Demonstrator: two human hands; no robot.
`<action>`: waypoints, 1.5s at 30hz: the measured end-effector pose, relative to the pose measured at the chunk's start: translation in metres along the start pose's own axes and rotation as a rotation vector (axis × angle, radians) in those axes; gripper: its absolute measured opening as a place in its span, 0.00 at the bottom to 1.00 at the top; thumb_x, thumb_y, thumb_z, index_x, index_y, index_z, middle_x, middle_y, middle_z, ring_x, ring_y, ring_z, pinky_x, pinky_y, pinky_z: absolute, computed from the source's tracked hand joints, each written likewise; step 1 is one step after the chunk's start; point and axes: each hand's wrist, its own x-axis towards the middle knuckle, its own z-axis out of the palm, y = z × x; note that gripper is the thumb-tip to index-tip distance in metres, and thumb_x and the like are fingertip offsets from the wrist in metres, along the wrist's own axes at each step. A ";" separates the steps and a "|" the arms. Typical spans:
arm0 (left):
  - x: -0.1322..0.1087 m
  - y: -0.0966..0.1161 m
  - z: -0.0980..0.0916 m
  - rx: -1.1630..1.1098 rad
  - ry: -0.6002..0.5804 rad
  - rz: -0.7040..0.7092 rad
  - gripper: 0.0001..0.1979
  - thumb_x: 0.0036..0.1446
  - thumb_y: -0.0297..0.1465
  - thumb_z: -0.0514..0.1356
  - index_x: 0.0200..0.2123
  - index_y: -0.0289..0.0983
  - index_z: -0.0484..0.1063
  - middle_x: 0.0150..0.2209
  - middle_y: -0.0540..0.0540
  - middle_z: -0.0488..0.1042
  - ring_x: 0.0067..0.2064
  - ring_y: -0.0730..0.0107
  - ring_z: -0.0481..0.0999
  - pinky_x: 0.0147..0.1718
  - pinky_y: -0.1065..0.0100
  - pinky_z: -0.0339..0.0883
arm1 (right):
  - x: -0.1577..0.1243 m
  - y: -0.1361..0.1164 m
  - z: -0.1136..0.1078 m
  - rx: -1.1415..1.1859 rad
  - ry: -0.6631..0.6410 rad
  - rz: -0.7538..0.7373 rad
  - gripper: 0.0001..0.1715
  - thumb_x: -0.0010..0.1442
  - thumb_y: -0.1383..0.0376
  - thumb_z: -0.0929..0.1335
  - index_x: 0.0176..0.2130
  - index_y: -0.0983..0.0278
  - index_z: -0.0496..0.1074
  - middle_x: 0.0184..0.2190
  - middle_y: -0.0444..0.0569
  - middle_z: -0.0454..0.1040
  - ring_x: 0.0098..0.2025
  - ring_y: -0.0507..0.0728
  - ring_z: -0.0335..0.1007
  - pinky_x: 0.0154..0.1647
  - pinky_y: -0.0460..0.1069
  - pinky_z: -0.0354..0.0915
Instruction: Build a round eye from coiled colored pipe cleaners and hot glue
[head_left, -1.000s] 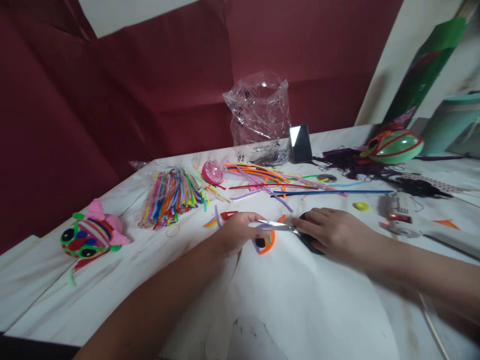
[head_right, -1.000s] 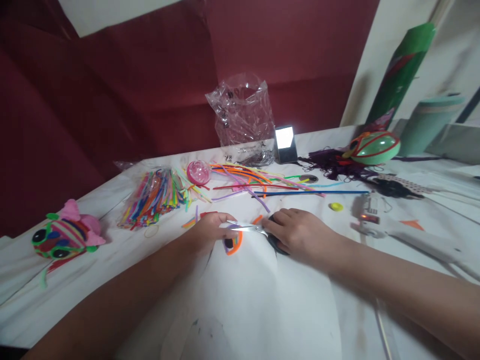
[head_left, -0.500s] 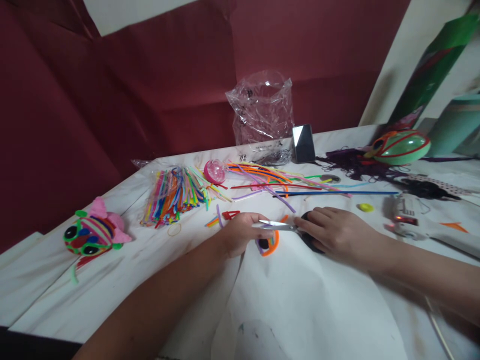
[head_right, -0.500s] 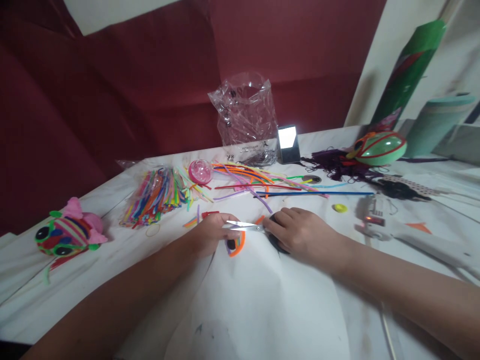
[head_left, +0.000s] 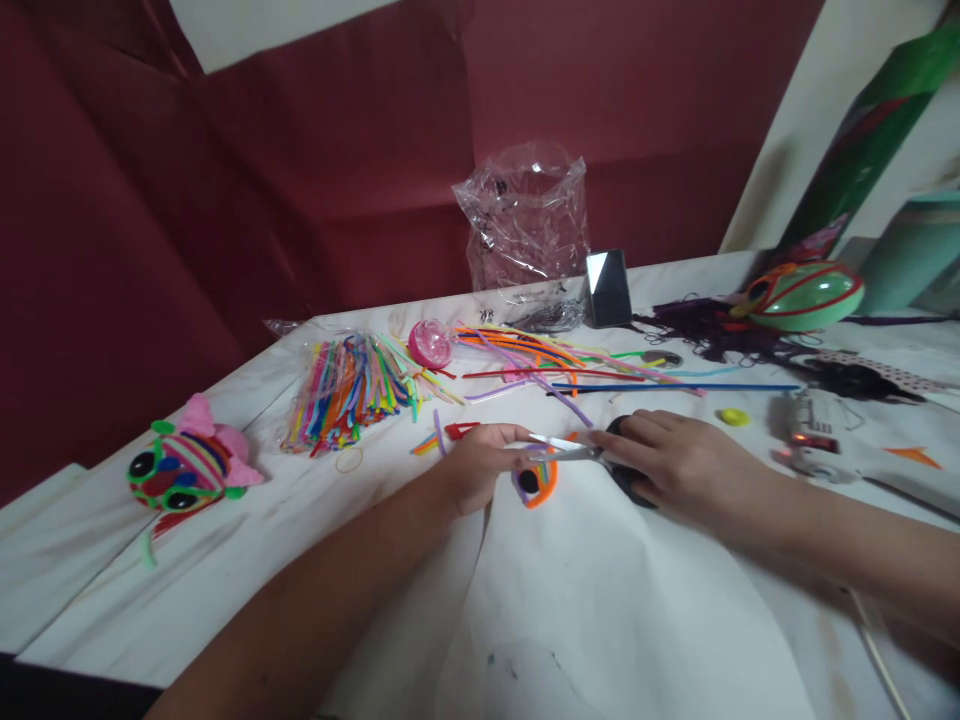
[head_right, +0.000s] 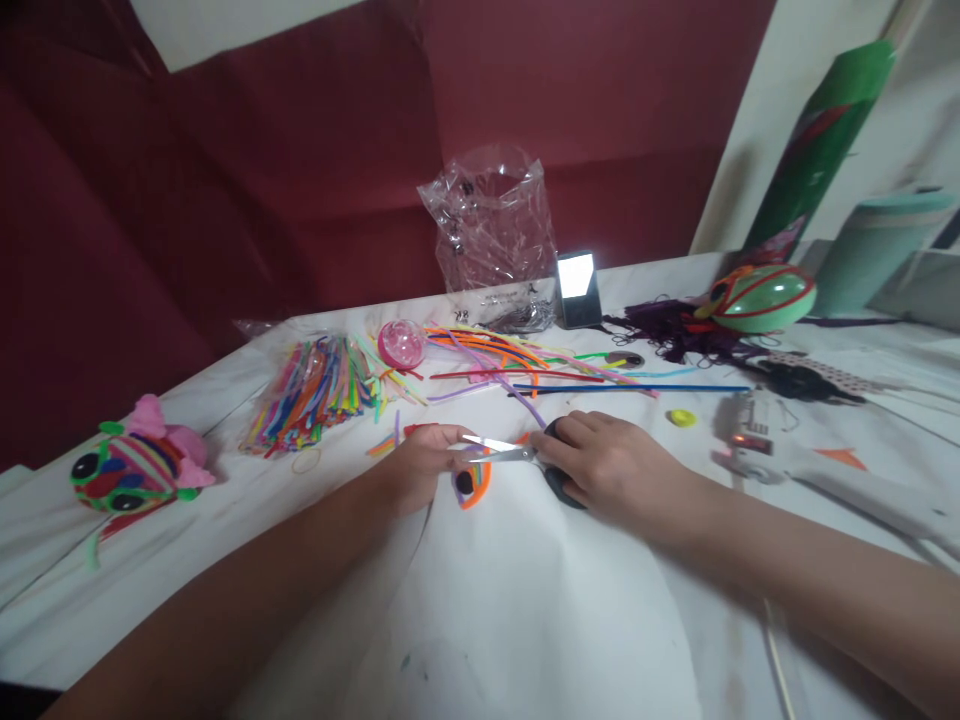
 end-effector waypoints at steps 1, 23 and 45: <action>0.000 0.000 0.000 0.000 -0.001 0.007 0.21 0.30 0.35 0.73 0.28 0.30 0.72 0.20 0.51 0.71 0.21 0.77 0.66 0.25 0.72 0.56 | 0.001 -0.001 0.000 -0.006 0.004 -0.012 0.24 0.50 0.74 0.63 0.48 0.67 0.69 0.29 0.51 0.71 0.30 0.59 0.68 0.30 0.51 0.62; 0.000 0.000 0.001 -0.031 -0.030 -0.052 0.22 0.29 0.37 0.73 0.28 0.30 0.72 0.20 0.48 0.72 0.21 0.76 0.67 0.23 0.72 0.56 | 0.005 -0.002 0.000 -0.103 0.053 -0.085 0.18 0.54 0.72 0.62 0.45 0.70 0.70 0.27 0.53 0.70 0.30 0.59 0.65 0.31 0.52 0.61; 0.001 -0.001 0.002 0.033 -0.021 -0.019 0.23 0.26 0.36 0.74 0.26 0.31 0.72 0.18 0.51 0.70 0.20 0.77 0.65 0.23 0.71 0.56 | 0.005 -0.003 -0.001 -0.132 0.100 -0.129 0.16 0.59 0.72 0.59 0.43 0.70 0.70 0.24 0.51 0.70 0.26 0.57 0.64 0.28 0.50 0.60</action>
